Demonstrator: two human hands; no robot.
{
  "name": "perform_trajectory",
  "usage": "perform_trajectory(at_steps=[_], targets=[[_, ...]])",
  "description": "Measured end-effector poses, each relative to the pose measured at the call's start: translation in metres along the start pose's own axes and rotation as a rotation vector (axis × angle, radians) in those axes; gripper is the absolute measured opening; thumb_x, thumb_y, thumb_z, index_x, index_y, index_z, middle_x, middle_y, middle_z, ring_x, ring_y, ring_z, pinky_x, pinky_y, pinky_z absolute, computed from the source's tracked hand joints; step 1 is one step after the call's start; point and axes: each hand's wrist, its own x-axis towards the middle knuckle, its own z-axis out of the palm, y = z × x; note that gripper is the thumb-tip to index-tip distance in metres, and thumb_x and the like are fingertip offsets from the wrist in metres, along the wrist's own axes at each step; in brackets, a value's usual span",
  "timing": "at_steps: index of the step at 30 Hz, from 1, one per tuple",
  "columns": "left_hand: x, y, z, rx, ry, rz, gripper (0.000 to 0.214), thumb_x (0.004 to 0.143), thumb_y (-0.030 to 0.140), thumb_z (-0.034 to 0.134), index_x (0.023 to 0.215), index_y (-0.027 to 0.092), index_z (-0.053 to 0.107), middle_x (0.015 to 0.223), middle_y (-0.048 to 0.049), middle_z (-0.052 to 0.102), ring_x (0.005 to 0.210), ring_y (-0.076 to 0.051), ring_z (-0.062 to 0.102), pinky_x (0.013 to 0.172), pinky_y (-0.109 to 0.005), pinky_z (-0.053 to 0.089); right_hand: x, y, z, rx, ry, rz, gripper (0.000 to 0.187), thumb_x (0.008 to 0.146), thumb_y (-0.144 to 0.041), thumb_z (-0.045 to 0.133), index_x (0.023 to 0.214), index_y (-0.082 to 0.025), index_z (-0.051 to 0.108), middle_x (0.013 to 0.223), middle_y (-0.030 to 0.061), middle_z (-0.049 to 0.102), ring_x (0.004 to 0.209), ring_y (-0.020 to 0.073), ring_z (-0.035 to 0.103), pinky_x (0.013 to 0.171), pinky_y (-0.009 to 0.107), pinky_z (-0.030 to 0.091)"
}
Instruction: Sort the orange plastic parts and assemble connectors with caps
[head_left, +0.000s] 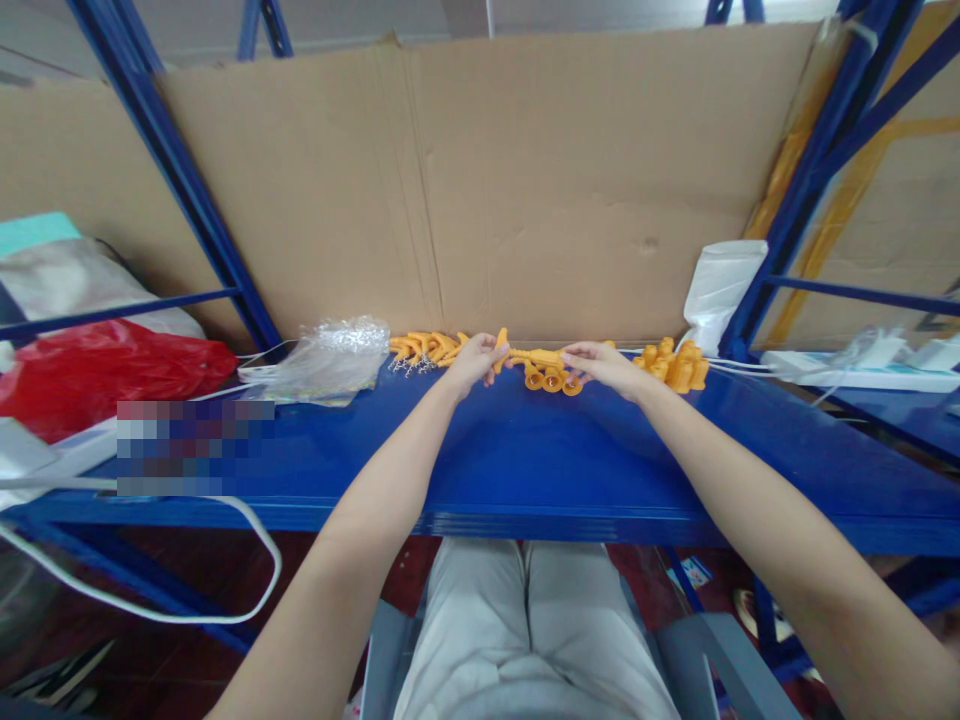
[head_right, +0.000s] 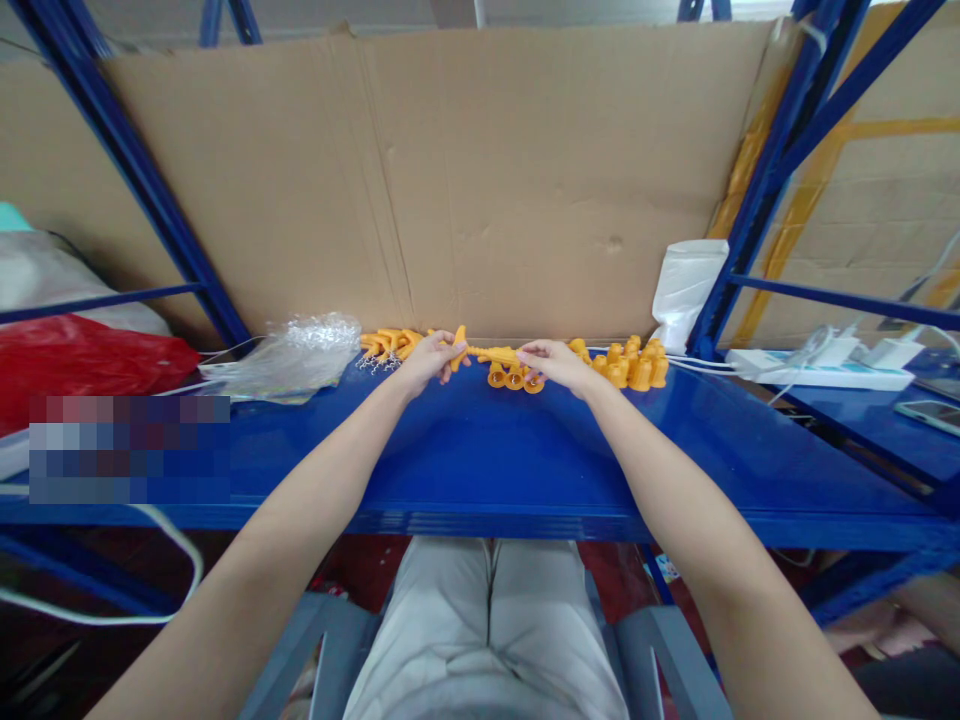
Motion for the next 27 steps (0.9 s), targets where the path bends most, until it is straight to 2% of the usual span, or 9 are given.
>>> perform_trajectory(at_steps=[3,6,9,12,15,19,22,24,27], targets=[[0.001,-0.001,0.002,-0.064,0.097,-0.035,0.017,0.096,0.019,0.060,0.083,0.018,0.049,0.055,0.0067,0.062,0.026,-0.001,0.030,0.032,-0.016,0.020,0.001,0.004,0.002,0.021,-0.040,-0.033,0.017,0.091,-0.020,0.066,0.107,-0.016,0.068,0.093,0.0061,0.076,0.062,0.0083,0.066,0.056,0.017,0.052],[0.005,-0.007,0.003,-0.155,0.133,-0.089,0.016,0.097,0.023,0.059,0.083,0.016,0.054,0.056,0.0046,0.063,0.028,-0.001,0.028,0.033,-0.017,0.021,0.001,0.006,0.008,0.036,-0.061,-0.077,0.023,0.088,-0.020,0.071,0.110,-0.016,0.068,0.092,0.0066,0.077,0.064,0.0105,0.067,0.060,0.021,0.055],[0.010,-0.013,0.005,-0.282,0.142,-0.149,0.012,0.098,0.022,0.056,0.089,0.014,0.059,0.063,0.0011,0.065,0.034,-0.003,0.042,0.039,-0.016,0.032,0.001,0.006,0.020,0.013,-0.070,-0.082,0.017,0.088,-0.021,0.071,0.105,-0.016,0.070,0.087,0.0063,0.077,0.063,0.0107,0.068,0.063,0.022,0.055],[0.014,-0.019,0.008,-0.390,0.131,-0.198,0.010,0.098,0.012,0.050,0.097,0.013,0.060,0.074,-0.0032,0.069,0.051,-0.007,0.061,0.051,-0.017,0.045,0.001,0.005,0.036,-0.033,-0.036,-0.046,0.012,0.090,-0.018,0.068,0.101,-0.016,0.071,0.088,0.0066,0.077,0.062,0.0102,0.068,0.062,0.021,0.055],[0.016,-0.028,0.015,-0.398,0.097,-0.217,0.021,0.094,0.008,0.052,0.114,0.012,0.058,0.096,-0.0098,0.073,0.070,-0.011,0.070,0.069,-0.023,0.055,0.003,0.008,0.047,-0.045,-0.034,-0.011,0.023,0.091,-0.014,0.065,0.113,-0.017,0.070,0.103,0.0092,0.077,0.068,0.0122,0.071,0.065,0.023,0.058],[0.019,-0.041,0.025,-0.267,0.054,-0.198,0.053,0.086,0.009,0.065,0.136,0.014,0.047,0.120,-0.0156,0.070,0.101,-0.019,0.071,0.091,-0.031,0.055,0.006,0.015,0.053,-0.043,-0.112,0.005,0.040,0.091,-0.011,0.061,0.130,-0.018,0.063,0.124,0.0128,0.071,0.083,0.0150,0.073,0.076,0.029,0.060],[0.021,-0.047,0.031,-0.049,-0.014,-0.087,0.051,0.081,0.001,0.062,0.131,0.012,0.054,0.122,-0.0143,0.069,0.116,-0.020,0.065,0.101,-0.032,0.050,0.007,0.018,0.052,-0.060,-0.157,-0.026,0.040,0.091,-0.010,0.061,0.130,-0.018,0.064,0.127,0.0135,0.069,0.090,0.0158,0.073,0.082,0.031,0.060],[0.023,-0.051,0.031,0.124,-0.074,0.009,0.047,0.079,-0.002,0.059,0.124,0.012,0.059,0.119,-0.0121,0.071,0.117,-0.020,0.064,0.105,-0.034,0.048,0.008,0.018,0.050,-0.089,-0.160,-0.058,0.035,0.091,-0.011,0.059,0.124,-0.018,0.068,0.125,0.0130,0.071,0.087,0.0154,0.073,0.082,0.032,0.060],[0.026,-0.054,0.027,0.412,-0.106,0.152,0.035,0.081,0.003,0.059,0.114,0.013,0.065,0.116,-0.0109,0.072,0.115,-0.022,0.065,0.106,-0.036,0.047,0.008,0.016,0.043,-0.212,-0.137,-0.146,0.027,0.093,-0.012,0.055,0.112,-0.016,0.073,0.112,0.0106,0.075,0.081,0.0147,0.073,0.081,0.031,0.060]])
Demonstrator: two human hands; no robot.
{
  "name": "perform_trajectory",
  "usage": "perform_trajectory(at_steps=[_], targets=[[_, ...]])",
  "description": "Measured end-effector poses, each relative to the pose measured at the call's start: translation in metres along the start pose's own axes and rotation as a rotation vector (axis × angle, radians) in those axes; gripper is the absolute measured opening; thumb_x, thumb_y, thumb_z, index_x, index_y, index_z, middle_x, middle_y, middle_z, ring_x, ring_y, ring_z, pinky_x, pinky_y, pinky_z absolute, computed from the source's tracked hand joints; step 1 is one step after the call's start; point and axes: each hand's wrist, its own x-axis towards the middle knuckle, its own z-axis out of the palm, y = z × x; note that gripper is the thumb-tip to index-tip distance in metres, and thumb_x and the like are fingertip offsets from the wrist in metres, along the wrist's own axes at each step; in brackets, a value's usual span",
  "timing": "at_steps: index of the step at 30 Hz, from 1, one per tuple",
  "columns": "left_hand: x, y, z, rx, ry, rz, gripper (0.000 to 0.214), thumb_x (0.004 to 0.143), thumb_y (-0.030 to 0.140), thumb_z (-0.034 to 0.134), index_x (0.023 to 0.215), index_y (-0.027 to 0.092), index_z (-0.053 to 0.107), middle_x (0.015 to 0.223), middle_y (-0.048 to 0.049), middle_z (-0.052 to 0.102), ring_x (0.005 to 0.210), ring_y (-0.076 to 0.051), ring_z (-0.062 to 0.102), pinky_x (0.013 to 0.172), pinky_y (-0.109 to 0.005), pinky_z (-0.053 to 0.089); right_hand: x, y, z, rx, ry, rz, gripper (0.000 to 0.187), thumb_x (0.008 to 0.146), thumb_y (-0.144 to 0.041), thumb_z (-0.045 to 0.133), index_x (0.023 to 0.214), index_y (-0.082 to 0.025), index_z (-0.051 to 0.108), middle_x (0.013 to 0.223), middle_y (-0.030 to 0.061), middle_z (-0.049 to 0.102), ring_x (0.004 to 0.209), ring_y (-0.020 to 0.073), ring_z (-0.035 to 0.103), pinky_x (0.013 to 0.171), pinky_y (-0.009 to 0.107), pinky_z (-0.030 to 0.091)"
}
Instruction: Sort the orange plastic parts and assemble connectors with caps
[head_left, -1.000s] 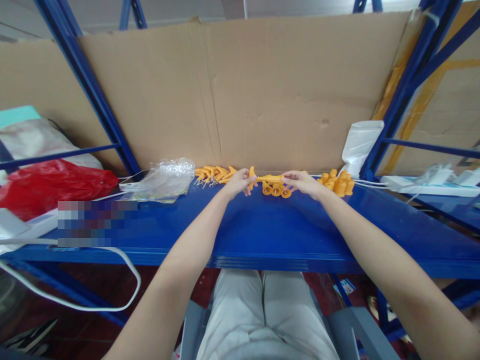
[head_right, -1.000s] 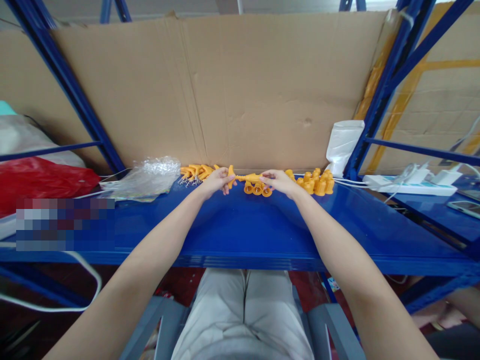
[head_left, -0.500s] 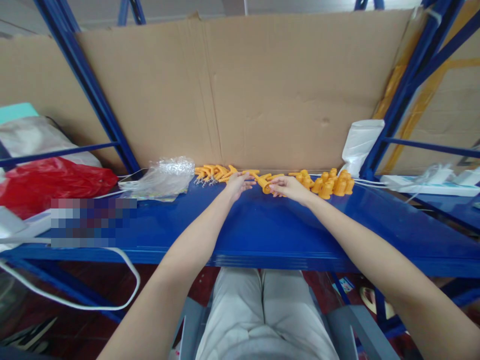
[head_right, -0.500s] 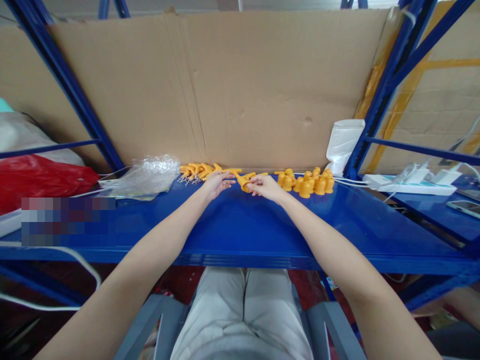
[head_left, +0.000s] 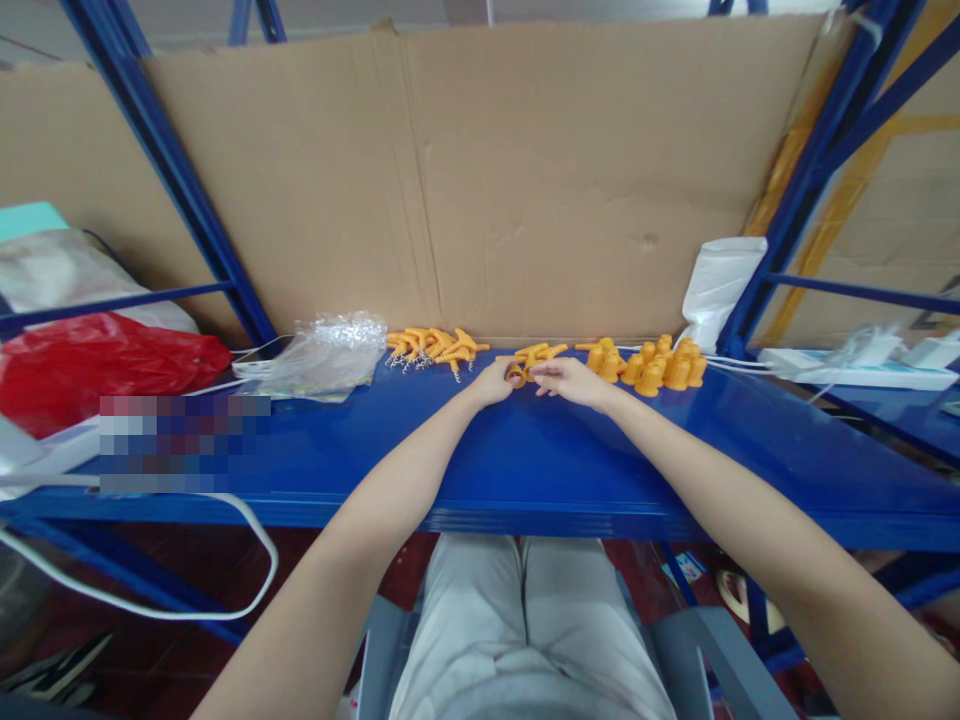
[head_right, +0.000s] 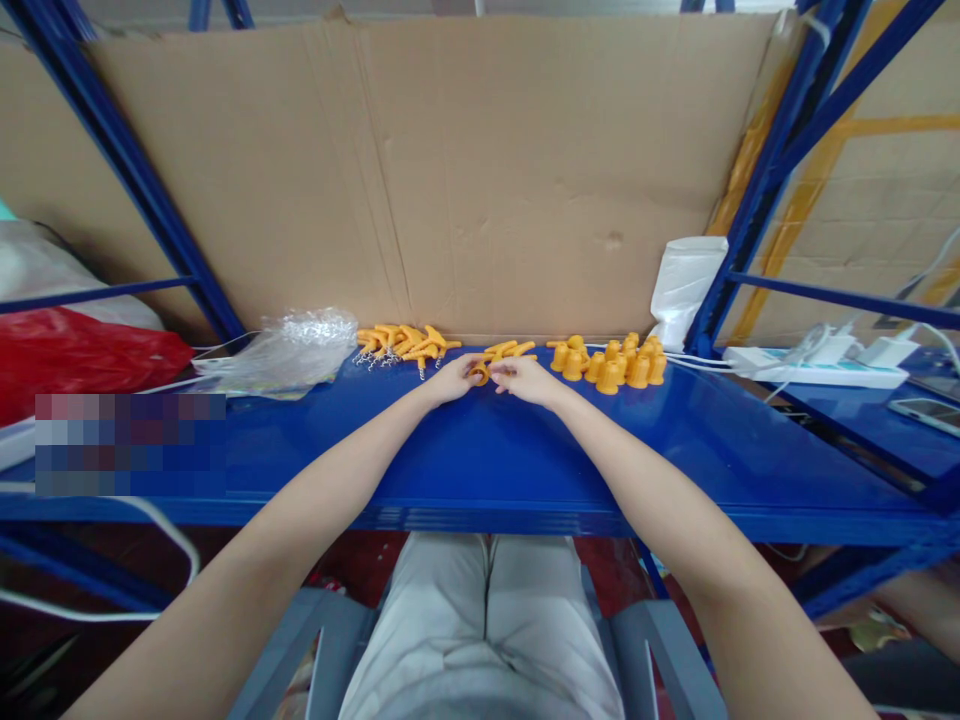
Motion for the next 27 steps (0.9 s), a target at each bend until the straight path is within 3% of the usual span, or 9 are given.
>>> perform_trajectory(at_steps=[3,6,10,15,18,21,24,27], targets=[[0.000,-0.003,-0.004,0.286,0.038,0.072,0.026,0.084,0.011,0.062,0.109,0.015,0.068,0.114,-0.0102,0.073,0.112,-0.023,0.066,0.104,-0.037,0.048,-0.001,-0.002,-0.011,-0.267,0.089,-0.079,0.025,0.092,-0.010,0.054,0.103,-0.016,0.076,0.104,0.0087,0.077,0.086,0.0172,0.073,0.086,0.032,0.057],[-0.001,-0.005,-0.006,0.451,0.081,0.044,0.024,0.086,0.019,0.064,0.110,0.016,0.067,0.118,-0.0111,0.072,0.113,-0.025,0.066,0.101,-0.036,0.050,-0.004,-0.005,-0.024,-0.524,0.182,-0.081,0.027,0.091,-0.010,0.053,0.099,-0.017,0.077,0.106,0.0086,0.077,0.098,0.0212,0.072,0.093,0.033,0.053],[-0.002,-0.005,-0.006,0.506,0.066,-0.013,0.030,0.091,0.026,0.061,0.118,0.015,0.064,0.121,-0.0131,0.072,0.115,-0.025,0.067,0.100,-0.034,0.051,-0.010,-0.010,-0.041,-0.695,0.273,0.014,0.031,0.093,-0.012,0.049,0.103,-0.019,0.077,0.112,0.0097,0.076,0.109,0.0242,0.070,0.095,0.033,0.052],[-0.004,-0.001,-0.006,0.539,0.011,-0.017,0.033,0.094,0.029,0.057,0.123,0.017,0.065,0.126,-0.0114,0.071,0.121,-0.024,0.065,0.102,-0.032,0.049,-0.017,-0.013,-0.063,-0.757,0.388,0.209,0.036,0.094,-0.015,0.046,0.118,-0.018,0.073,0.121,0.0146,0.073,0.115,0.0274,0.067,0.096,0.036,0.051],[-0.007,0.001,-0.006,0.529,0.003,-0.021,0.036,0.092,0.032,0.060,0.125,0.019,0.065,0.127,-0.0104,0.070,0.122,-0.026,0.064,0.104,-0.034,0.048,-0.019,-0.008,-0.075,-0.823,0.361,0.309,0.040,0.092,-0.012,0.047,0.125,-0.015,0.069,0.124,0.0171,0.071,0.115,0.0282,0.067,0.094,0.036,0.051],[-0.008,0.001,-0.007,0.471,-0.015,-0.015,0.040,0.089,0.035,0.063,0.126,0.019,0.065,0.132,-0.0120,0.068,0.125,-0.028,0.062,0.106,-0.036,0.046,-0.018,0.000,-0.082,-0.920,0.244,0.378,0.042,0.088,-0.009,0.051,0.127,-0.012,0.067,0.126,0.0195,0.069,0.116,0.0281,0.067,0.092,0.034,0.051],[-0.008,0.000,-0.008,0.427,-0.043,-0.011,0.044,0.088,0.036,0.065,0.129,0.020,0.063,0.136,-0.0125,0.065,0.130,-0.029,0.058,0.109,-0.037,0.043,-0.018,0.004,-0.081,-0.952,0.152,0.426,0.045,0.086,-0.010,0.054,0.129,-0.011,0.065,0.129,0.0205,0.067,0.118,0.0290,0.065,0.090,0.034,0.050],[-0.007,-0.001,-0.009,0.414,-0.059,-0.004,0.045,0.087,0.036,0.065,0.129,0.022,0.063,0.138,-0.0108,0.064,0.134,-0.028,0.055,0.112,-0.038,0.040,-0.019,0.002,-0.076,-0.944,0.146,0.451,0.044,0.087,-0.014,0.053,0.131,-0.012,0.062,0.129,0.0198,0.067,0.119,0.0293,0.064,0.091,0.036,0.050]])
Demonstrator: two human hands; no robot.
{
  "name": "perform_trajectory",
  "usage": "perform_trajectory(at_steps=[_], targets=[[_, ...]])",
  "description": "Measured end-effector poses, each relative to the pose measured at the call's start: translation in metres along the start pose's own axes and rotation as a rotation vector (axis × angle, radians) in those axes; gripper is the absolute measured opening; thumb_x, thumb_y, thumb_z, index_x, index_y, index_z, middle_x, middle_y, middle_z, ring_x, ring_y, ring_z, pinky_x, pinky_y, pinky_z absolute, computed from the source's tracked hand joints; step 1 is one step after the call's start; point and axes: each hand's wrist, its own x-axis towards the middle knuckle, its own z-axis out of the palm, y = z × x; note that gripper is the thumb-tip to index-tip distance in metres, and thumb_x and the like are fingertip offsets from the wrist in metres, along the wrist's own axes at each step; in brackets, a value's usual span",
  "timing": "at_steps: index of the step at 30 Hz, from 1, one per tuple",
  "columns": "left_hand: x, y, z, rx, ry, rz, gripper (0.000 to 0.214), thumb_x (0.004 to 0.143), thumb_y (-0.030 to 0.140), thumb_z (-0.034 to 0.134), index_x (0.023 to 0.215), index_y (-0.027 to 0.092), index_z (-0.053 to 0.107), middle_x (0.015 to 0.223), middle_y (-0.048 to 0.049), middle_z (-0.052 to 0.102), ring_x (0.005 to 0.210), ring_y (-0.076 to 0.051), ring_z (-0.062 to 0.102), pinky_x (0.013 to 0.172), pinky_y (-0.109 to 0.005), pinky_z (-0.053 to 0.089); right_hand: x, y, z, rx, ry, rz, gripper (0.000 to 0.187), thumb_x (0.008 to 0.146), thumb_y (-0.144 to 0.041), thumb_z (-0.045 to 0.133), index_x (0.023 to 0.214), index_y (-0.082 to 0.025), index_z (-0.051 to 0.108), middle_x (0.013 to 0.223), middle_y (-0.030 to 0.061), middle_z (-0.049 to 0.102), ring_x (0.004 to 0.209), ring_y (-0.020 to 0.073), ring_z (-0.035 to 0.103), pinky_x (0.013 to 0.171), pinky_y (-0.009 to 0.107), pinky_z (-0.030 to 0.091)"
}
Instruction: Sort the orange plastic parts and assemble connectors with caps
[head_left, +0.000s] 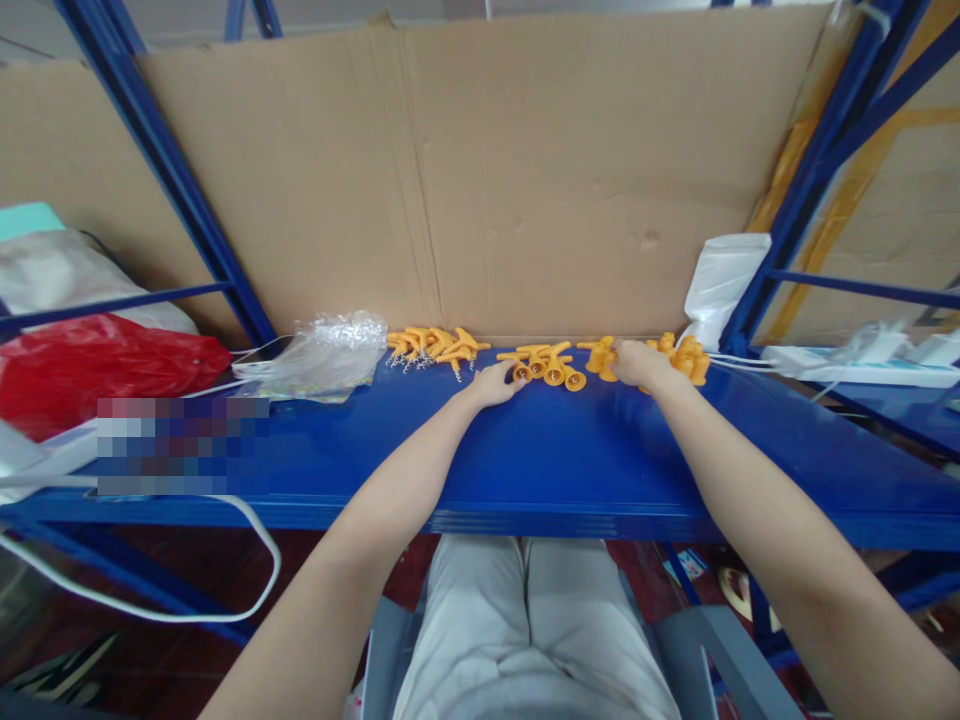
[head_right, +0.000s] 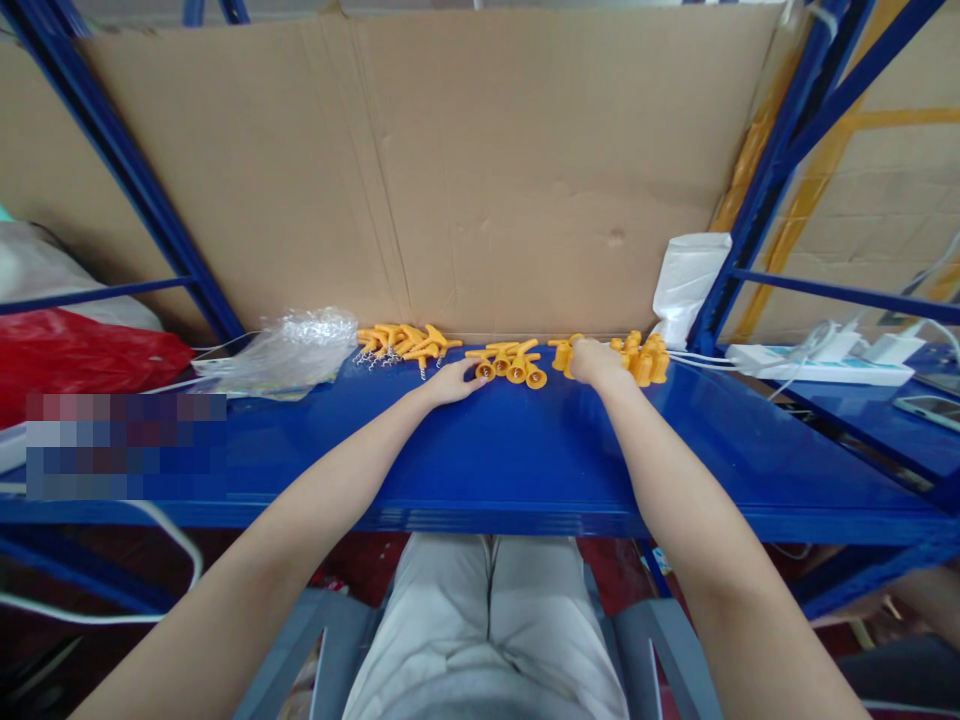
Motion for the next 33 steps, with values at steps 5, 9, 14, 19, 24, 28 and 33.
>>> perform_trajectory(at_steps=[5,9,14,19,24,28,33], targets=[[0.002,-0.001,-0.005,-0.048,0.064,-0.020,0.033,0.089,0.032,0.062,0.119,0.020,0.068,0.136,-0.0120,0.065,0.135,-0.029,0.053,0.117,-0.042,0.032,-0.005,-0.005,0.000,0.037,0.014,0.047,0.042,0.091,-0.022,0.053,0.131,-0.012,0.060,0.129,0.0197,0.067,0.121,0.0298,0.063,0.092,0.037,0.048],[0.000,-0.007,-0.020,0.064,0.166,-0.163,0.032,0.093,0.021,0.053,0.121,0.018,0.067,0.135,-0.0157,0.064,0.133,-0.032,0.054,0.116,-0.048,0.034,-0.004,-0.006,0.000,0.053,0.012,0.053,0.042,0.091,-0.024,0.054,0.132,-0.012,0.058,0.129,0.0200,0.067,0.120,0.0296,0.063,0.090,0.037,0.049],[-0.007,-0.015,-0.036,0.212,0.173,-0.361,0.034,0.088,0.016,0.054,0.119,0.021,0.069,0.128,-0.0156,0.068,0.129,-0.033,0.057,0.110,-0.050,0.041,-0.003,-0.006,0.002,0.042,0.043,0.026,0.039,0.090,-0.026,0.057,0.127,-0.014,0.061,0.124,0.0170,0.070,0.117,0.0285,0.065,0.088,0.036,0.049],[-0.007,-0.015,-0.033,0.257,0.073,-0.354,0.041,0.084,0.010,0.051,0.119,0.022,0.070,0.133,-0.0137,0.066,0.135,-0.033,0.052,0.117,-0.058,0.028,-0.001,-0.007,0.005,0.037,-0.011,-0.001,0.039,0.089,-0.029,0.060,0.125,-0.013,0.065,0.128,0.0190,0.068,0.120,0.0301,0.064,0.092,0.037,0.049],[-0.006,-0.013,-0.030,0.258,0.036,-0.322,0.042,0.081,0.008,0.050,0.114,0.020,0.073,0.133,-0.0163,0.065,0.136,-0.035,0.051,0.117,-0.060,0.026,0.006,-0.004,0.014,0.075,-0.028,-0.032,0.039,0.086,-0.029,0.065,0.122,-0.012,0.066,0.124,0.0193,0.069,0.115,0.0291,0.066,0.089,0.035,0.050],[-0.006,-0.013,-0.030,0.236,0.059,-0.313,0.048,0.084,0.010,0.048,0.127,0.018,0.066,0.139,-0.0183,0.060,0.137,-0.034,0.049,0.116,-0.059,0.030,0.012,-0.001,0.019,0.068,-0.046,-0.038,0.031,0.086,-0.033,0.065,0.112,-0.016,0.068,0.108,0.0131,0.075,0.101,0.0250,0.070,0.081,0.030,0.050],[-0.005,-0.015,-0.026,0.238,-0.016,-0.293,0.045,0.092,0.021,0.044,0.132,0.023,0.063,0.150,-0.0143,0.053,0.142,-0.035,0.044,0.117,-0.064,0.023,0.010,-0.002,0.018,0.070,-0.060,-0.029,0.030,0.087,-0.035,0.065,0.111,-0.016,0.068,0.099,0.0107,0.075,0.090,0.0223,0.070,0.076,0.028,0.050]])
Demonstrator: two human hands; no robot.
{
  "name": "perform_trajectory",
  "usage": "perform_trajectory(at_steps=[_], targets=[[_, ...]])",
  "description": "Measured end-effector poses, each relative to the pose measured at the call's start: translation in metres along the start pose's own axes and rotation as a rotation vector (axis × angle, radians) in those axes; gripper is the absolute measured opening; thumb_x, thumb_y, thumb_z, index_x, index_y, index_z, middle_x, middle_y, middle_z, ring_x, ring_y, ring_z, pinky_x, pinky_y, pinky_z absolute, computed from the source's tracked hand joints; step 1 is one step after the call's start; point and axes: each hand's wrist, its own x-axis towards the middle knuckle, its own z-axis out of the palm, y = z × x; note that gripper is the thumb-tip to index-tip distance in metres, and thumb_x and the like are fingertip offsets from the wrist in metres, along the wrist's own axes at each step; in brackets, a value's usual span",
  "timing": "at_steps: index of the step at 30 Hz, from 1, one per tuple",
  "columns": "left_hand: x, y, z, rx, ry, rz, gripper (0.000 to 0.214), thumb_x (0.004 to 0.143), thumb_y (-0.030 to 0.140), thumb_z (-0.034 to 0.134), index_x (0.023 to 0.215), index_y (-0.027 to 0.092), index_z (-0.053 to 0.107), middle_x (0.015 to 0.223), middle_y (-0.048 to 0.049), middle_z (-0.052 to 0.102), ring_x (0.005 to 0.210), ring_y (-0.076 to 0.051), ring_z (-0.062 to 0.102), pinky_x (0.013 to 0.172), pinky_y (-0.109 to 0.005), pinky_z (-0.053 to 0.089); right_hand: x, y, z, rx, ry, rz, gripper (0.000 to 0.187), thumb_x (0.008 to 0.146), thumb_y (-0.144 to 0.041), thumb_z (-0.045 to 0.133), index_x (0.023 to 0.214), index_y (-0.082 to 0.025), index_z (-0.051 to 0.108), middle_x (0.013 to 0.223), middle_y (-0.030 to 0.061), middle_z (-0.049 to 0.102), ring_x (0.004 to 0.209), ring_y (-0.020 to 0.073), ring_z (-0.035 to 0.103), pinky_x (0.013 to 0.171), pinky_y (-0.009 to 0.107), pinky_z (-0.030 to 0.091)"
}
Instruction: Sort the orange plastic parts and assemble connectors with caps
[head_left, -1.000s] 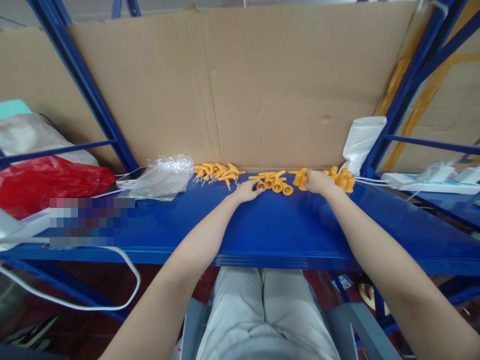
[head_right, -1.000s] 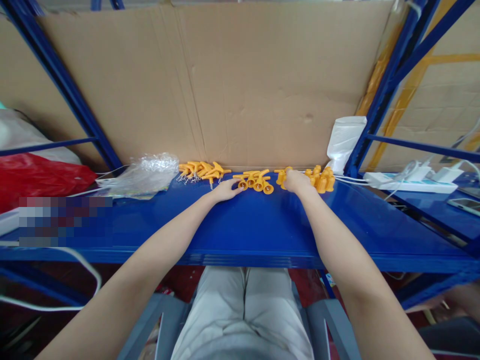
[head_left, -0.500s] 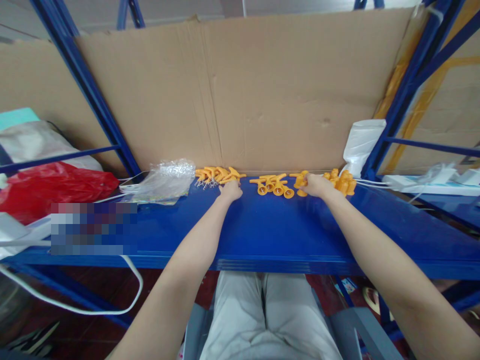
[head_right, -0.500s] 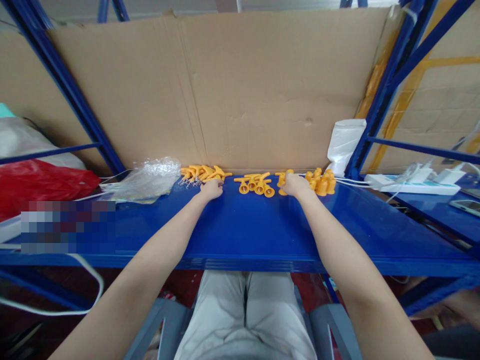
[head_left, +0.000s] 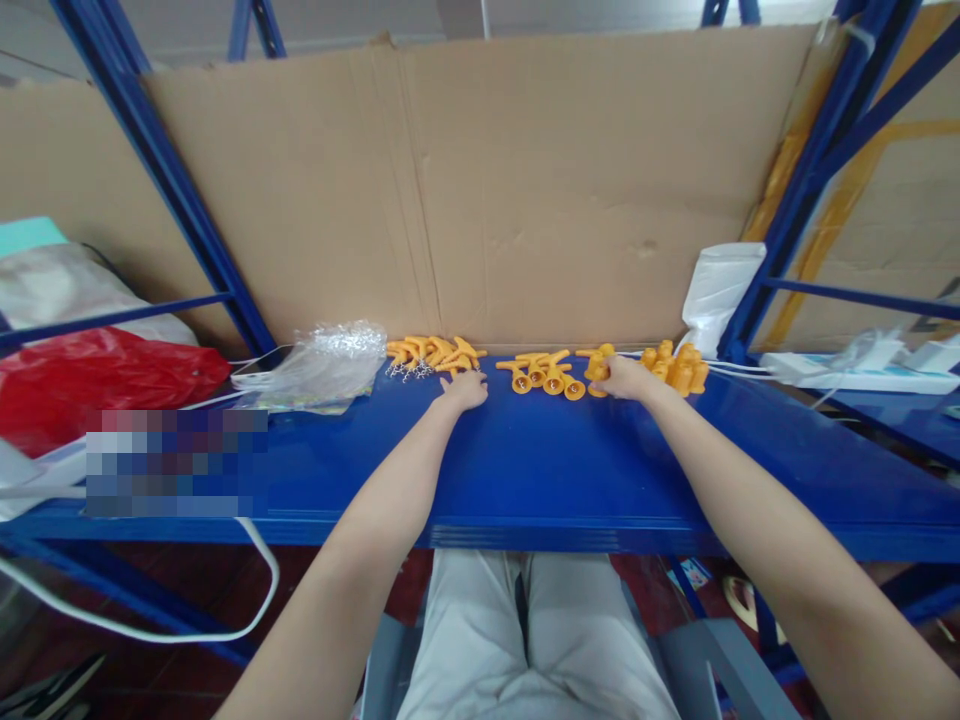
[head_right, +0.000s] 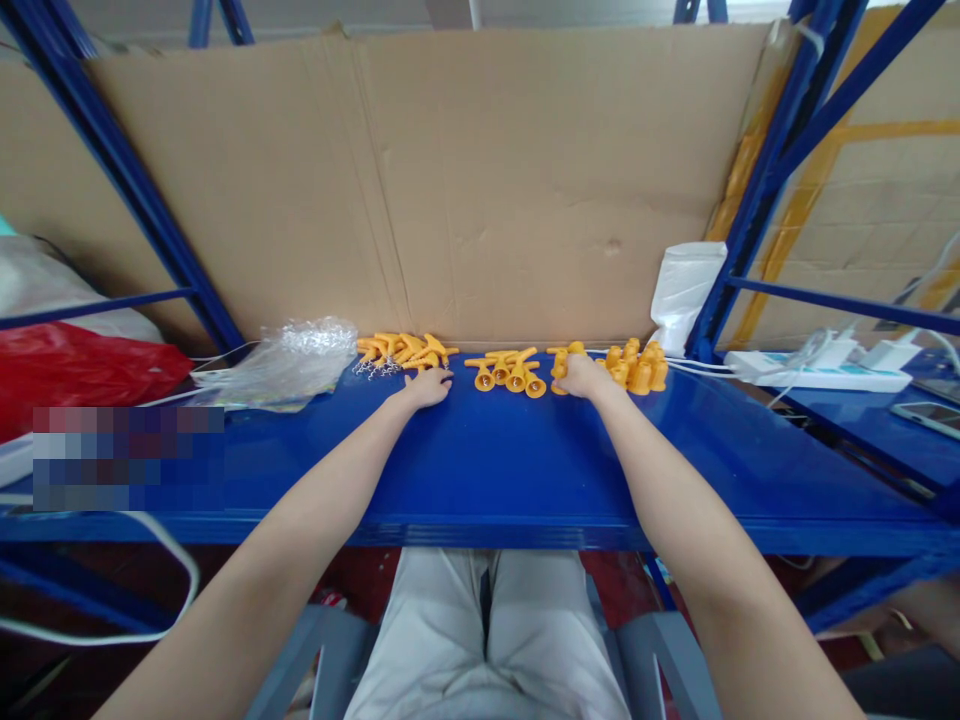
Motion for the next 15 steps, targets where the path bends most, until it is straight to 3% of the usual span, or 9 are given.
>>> perform_trajectory(at_steps=[4,10,15], targets=[[0.0030,0.0011,0.0050,0.000,-0.002,0.048,0.042,0.090,0.020,0.046,0.125,0.026,0.068,0.145,-0.0110,0.058,0.139,-0.032,0.048,0.117,-0.059,0.026,-0.0010,-0.0003,0.0000,0.034,-0.016,-0.014,0.029,0.088,-0.032,0.065,0.112,-0.016,0.067,0.089,0.0086,0.075,0.079,0.0199,0.070,0.072,0.027,0.050],[0.0065,0.0015,0.0098,-0.028,0.058,0.096,0.042,0.089,0.016,0.048,0.128,0.020,0.065,0.146,-0.0151,0.056,0.139,-0.031,0.047,0.118,-0.053,0.029,-0.0004,0.0005,0.0013,0.064,-0.013,-0.014,0.025,0.088,-0.032,0.065,0.108,-0.017,0.067,0.082,0.0060,0.074,0.076,0.0203,0.070,0.072,0.027,0.050],[0.0092,0.0006,0.0097,-0.011,0.120,0.077,0.046,0.088,0.013,0.048,0.132,0.018,0.061,0.145,-0.0166,0.057,0.140,-0.034,0.046,0.118,-0.058,0.028,-0.0048,-0.0023,-0.0017,0.068,-0.021,-0.026,0.025,0.088,-0.030,0.064,0.109,-0.017,0.067,0.085,0.0065,0.073,0.080,0.0206,0.072,0.074,0.027,0.051]])
